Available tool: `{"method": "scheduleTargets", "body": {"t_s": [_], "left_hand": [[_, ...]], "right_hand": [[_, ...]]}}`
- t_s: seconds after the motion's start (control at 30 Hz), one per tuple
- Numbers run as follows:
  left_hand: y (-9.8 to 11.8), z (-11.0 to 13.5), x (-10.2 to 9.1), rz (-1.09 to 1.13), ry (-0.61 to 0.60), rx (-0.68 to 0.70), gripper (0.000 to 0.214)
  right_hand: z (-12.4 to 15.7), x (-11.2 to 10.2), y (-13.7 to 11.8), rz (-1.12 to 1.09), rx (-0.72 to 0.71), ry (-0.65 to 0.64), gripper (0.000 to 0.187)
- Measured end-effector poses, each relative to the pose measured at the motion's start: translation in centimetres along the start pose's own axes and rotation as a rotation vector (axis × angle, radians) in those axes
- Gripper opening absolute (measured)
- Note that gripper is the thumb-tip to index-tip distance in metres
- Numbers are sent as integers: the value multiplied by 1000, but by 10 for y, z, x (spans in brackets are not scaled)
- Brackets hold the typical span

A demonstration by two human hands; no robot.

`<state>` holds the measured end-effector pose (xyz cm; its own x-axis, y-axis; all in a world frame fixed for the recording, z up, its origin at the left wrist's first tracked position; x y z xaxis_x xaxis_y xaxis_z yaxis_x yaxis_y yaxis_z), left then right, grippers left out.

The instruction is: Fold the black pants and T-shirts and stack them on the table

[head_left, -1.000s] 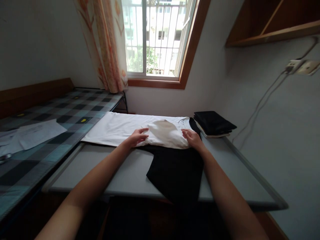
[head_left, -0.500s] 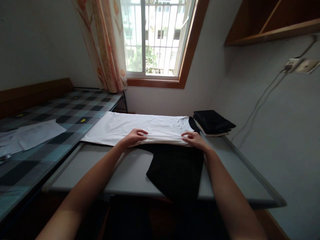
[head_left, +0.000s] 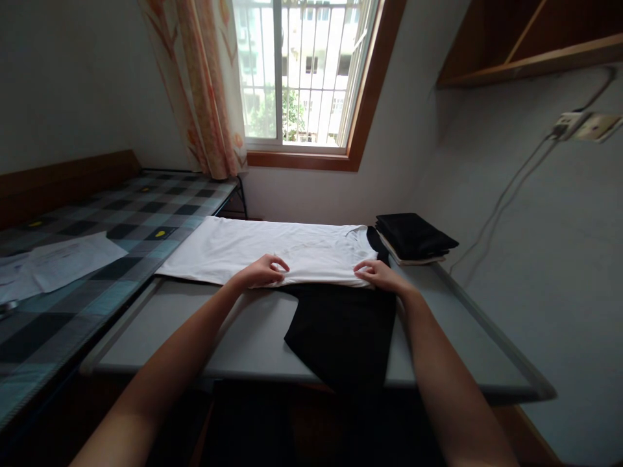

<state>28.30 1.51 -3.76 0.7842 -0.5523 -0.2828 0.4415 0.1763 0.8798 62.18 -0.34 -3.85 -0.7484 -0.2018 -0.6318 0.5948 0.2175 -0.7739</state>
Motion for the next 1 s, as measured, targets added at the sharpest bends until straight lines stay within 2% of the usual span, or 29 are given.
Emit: {"method": "scheduleTargets", "body": {"t_s": [0.17, 0.23, 0.37, 0.63, 0.8, 1.0], "left_hand": [[3, -4, -3, -131, 182, 117, 43], [4, -4, -4, -144, 219, 165, 42], [3, -3, -2, -129, 179, 155, 40], [7, 4, 0, -291, 32, 139, 64], [6, 3, 0, -301, -63, 159, 61], [8, 3, 3, -372, -51, 187, 50]], "right_hand": [[3, 0, 2, -49, 12, -72, 68], [3, 0, 2, -62, 25, -102, 71], [5, -2, 0, -48, 26, -97, 68], [14, -8, -4, -33, 50, -179, 75], [14, -12, -3, 3, 39, -150, 71], [11, -11, -3, 34, 59, -109, 65]]}}
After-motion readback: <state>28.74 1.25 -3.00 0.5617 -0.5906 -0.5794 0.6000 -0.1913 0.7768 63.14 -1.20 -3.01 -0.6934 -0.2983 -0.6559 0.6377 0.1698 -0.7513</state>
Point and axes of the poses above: each hand's wrist, its own z-axis away from the middle knuckle, its own x-axis out of the palm, y = z × x, the point moved 5 cm from there along -z, towards the middle knuckle, and after that the axes turned 9 degrees about -x, right-handed, at the moved point
